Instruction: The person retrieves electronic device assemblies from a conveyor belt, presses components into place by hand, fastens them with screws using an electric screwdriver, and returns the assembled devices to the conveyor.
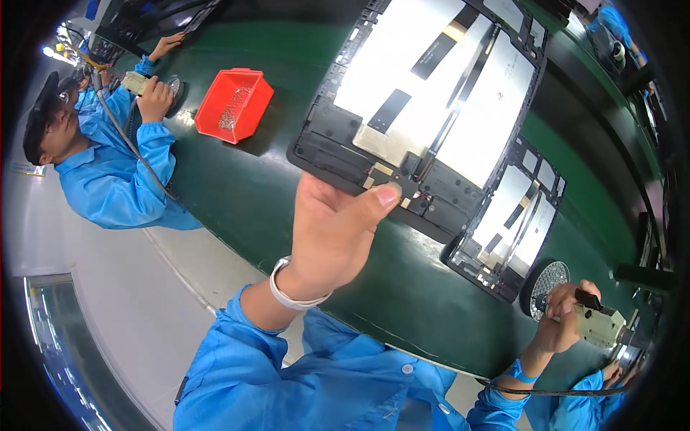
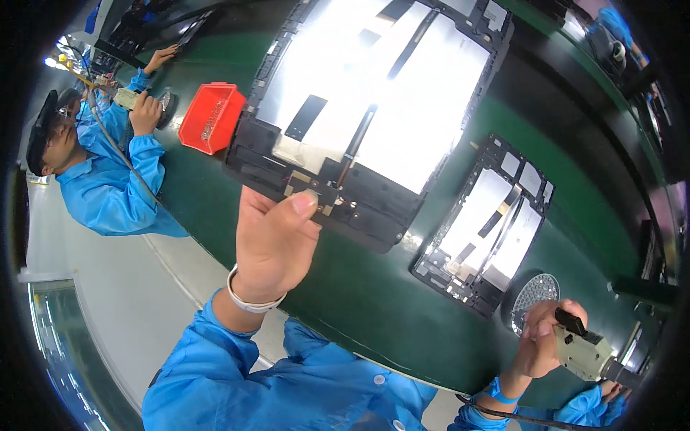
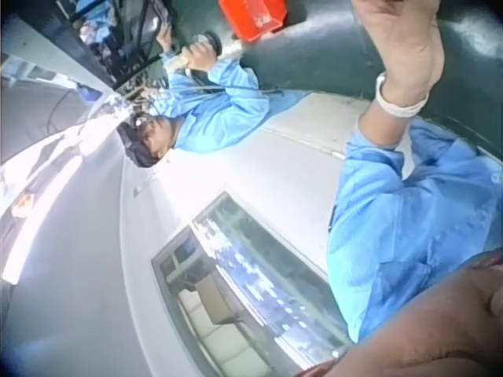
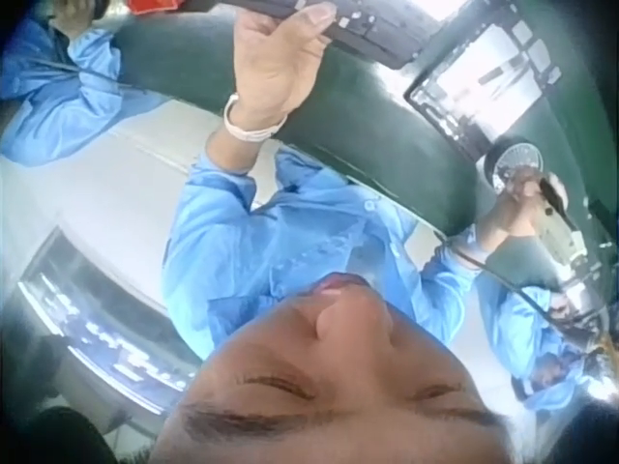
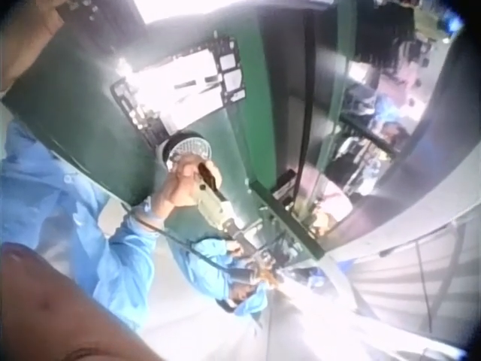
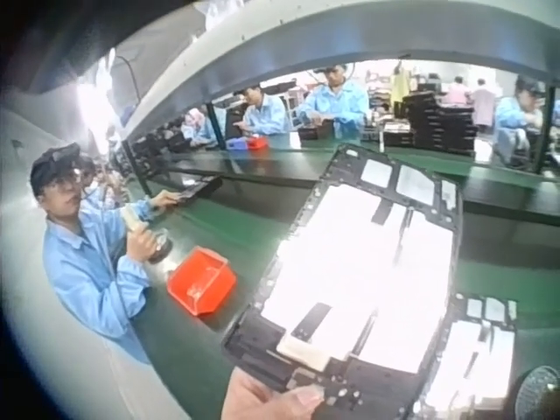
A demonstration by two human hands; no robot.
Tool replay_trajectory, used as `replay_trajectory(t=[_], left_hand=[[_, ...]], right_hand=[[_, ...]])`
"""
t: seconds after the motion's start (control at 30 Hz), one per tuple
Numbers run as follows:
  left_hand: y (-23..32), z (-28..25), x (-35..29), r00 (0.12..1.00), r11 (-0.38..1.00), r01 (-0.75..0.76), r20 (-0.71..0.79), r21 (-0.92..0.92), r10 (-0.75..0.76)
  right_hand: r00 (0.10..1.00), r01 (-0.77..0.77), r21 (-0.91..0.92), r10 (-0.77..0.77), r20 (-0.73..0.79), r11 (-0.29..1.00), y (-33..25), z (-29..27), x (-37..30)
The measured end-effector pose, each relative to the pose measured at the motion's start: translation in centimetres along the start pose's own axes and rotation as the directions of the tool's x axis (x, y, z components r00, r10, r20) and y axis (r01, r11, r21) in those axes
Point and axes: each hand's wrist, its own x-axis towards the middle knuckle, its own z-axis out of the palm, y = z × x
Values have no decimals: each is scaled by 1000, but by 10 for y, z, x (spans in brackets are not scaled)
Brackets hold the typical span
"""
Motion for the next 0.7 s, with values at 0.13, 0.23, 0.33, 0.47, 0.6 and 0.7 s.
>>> replay_trajectory(t=[0.13, 0.23, 0.33, 0.47, 0.6, 0.7], left_hand=[[0, -1, -1, 998, 999, -13, 68, -35, 15], [-4, -6, -2, 996, 995, -59, 69, 82, 54], [-2, -1, -1, 998, 999, -37, 46, -17, 37], [-1, -2, -3, 997, 998, -50, 54, 45, 47], [-3, -1, -3, 997, 995, -72, 36, 65, 70], [-4, 0, -2, 994, 992, -100, 48, 77, 97]], right_hand=[[1000, -9, -1, 9, 13, 1000, -2, 2, 0], [1000, -4, -1, 4, 18, 1000, -2, 2, 1], [1000, -1, -1, 1, 22, 1000, -2, 3, 1], [1000, -1, 7, 1, 11, 1000, -3, 1, 1], [1000, 7, 7, -7, 25, 1000, -2, 1, 0], [1000, 8, 14, -8, 27, 1000, 0, 2, 1]])
